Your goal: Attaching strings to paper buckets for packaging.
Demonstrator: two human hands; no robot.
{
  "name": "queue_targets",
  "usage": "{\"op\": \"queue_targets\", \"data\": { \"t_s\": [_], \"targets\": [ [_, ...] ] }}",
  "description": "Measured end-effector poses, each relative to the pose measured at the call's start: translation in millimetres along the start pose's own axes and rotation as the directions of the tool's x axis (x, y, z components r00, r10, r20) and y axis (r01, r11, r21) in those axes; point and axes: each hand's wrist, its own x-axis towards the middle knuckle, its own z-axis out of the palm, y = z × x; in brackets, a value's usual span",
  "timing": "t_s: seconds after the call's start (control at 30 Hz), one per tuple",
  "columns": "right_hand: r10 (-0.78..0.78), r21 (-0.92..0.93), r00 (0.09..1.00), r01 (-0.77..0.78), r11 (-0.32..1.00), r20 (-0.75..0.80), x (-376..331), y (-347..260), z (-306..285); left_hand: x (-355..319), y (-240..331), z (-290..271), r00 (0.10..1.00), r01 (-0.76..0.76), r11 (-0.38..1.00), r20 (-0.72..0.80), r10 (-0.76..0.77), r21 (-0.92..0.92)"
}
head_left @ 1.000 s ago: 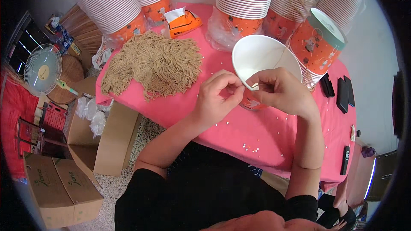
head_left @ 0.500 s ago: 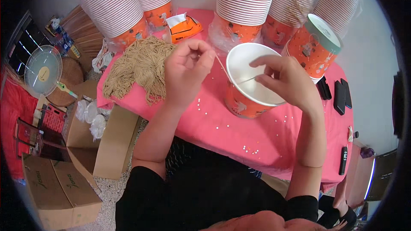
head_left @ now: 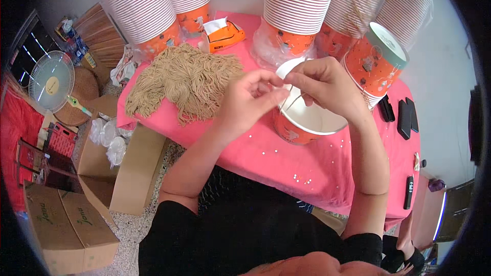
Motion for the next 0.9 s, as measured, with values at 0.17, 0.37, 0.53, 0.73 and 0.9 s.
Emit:
{"op": "queue_targets", "data": {
  "t_s": [0.17, 0.37, 0.53, 0.73, 0.9],
  "targets": [
    [-0.033, 0.129, 0.998, 0.041, 0.991, -0.062, -5, -3, 4, -1, -8, 7, 1.0, 0.028, 0.974, 0.004, -0.029, 0.223],
    [-0.052, 0.096, 0.997, 0.057, 0.994, -0.059, -19, 0, -7, 6, 5, 4, 0.99, 0.141, 0.974, 0.041, -0.136, -0.177],
    [-0.102, -0.101, 0.995, 0.103, 0.99, 0.018, -44, -10, -26, 3, 5, -2, 0.988, 0.153, 0.97, 0.049, -0.147, -0.191],
    [-0.225, -0.097, 0.974, 0.226, 0.969, 0.019, -37, -15, -25, 0, 3, 6, 0.991, 0.128, 0.992, 0.048, -0.128, -0.007],
    [-0.284, -0.016, 0.959, 0.284, 0.959, -0.011, -14, -4, -13, -5, 5, 7, 0.983, 0.093, 0.996, 0.159, -0.092, 0.003]
  ]
}}
